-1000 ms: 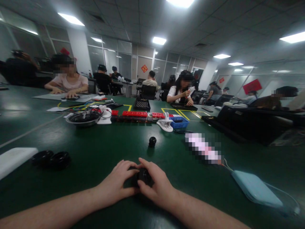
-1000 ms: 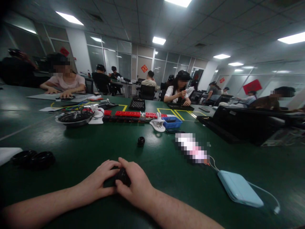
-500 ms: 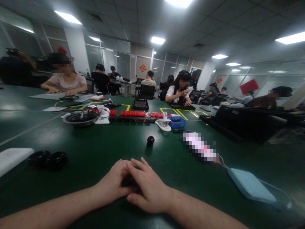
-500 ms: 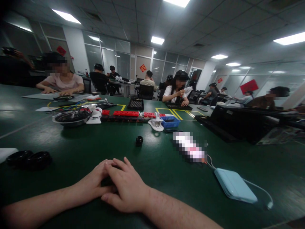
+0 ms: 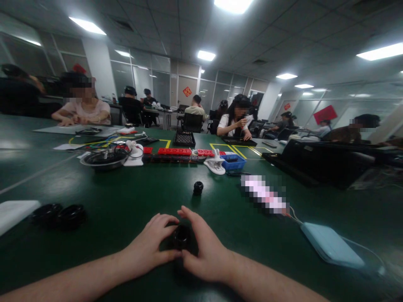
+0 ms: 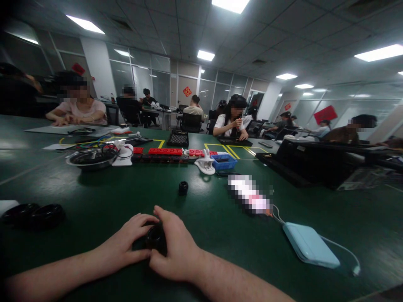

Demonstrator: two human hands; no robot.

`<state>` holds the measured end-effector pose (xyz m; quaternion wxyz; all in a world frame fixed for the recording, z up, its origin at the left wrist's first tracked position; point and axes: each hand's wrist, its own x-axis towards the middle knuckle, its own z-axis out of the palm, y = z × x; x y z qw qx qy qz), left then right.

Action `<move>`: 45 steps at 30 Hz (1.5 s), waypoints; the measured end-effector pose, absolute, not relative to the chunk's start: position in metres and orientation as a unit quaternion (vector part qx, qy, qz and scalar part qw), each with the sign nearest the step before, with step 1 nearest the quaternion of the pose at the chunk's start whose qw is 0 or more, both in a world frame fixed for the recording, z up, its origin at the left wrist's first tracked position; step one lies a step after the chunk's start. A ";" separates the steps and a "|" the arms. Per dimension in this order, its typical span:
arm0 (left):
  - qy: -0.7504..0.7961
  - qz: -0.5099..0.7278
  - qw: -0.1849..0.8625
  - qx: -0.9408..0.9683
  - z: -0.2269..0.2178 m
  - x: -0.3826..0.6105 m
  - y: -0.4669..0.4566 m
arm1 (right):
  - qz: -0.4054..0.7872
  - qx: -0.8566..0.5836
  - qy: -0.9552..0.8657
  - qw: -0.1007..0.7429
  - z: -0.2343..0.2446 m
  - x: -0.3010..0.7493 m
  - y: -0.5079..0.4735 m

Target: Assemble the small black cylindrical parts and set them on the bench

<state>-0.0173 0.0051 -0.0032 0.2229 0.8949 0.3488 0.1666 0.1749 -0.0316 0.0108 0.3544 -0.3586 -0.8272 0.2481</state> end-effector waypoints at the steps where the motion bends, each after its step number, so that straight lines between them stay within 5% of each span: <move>1: 0.349 0.165 0.221 0.896 -0.003 -0.017 0.005 | 0.241 -0.373 -0.825 0.350 0.011 0.175 -0.032; 18: 0.339 0.174 0.217 0.899 -0.008 -0.019 0.008 | 0.179 -0.343 -0.854 0.349 0.015 0.175 -0.032; 24: 0.347 0.167 0.218 0.896 -0.006 -0.019 0.007 | 0.198 -0.437 -0.814 0.326 0.013 0.168 -0.030; 32: 0.342 0.166 0.207 0.902 -0.006 -0.018 0.007 | 0.220 -0.334 -0.851 0.339 0.011 0.173 -0.033; 38: 0.345 0.160 0.215 0.900 -0.006 -0.019 0.007 | 0.220 -0.436 -0.805 0.337 0.011 0.171 -0.029; 45: 0.350 0.171 0.223 0.894 0.000 -0.017 0.003 | 0.221 -0.353 -0.820 0.392 0.007 0.172 -0.032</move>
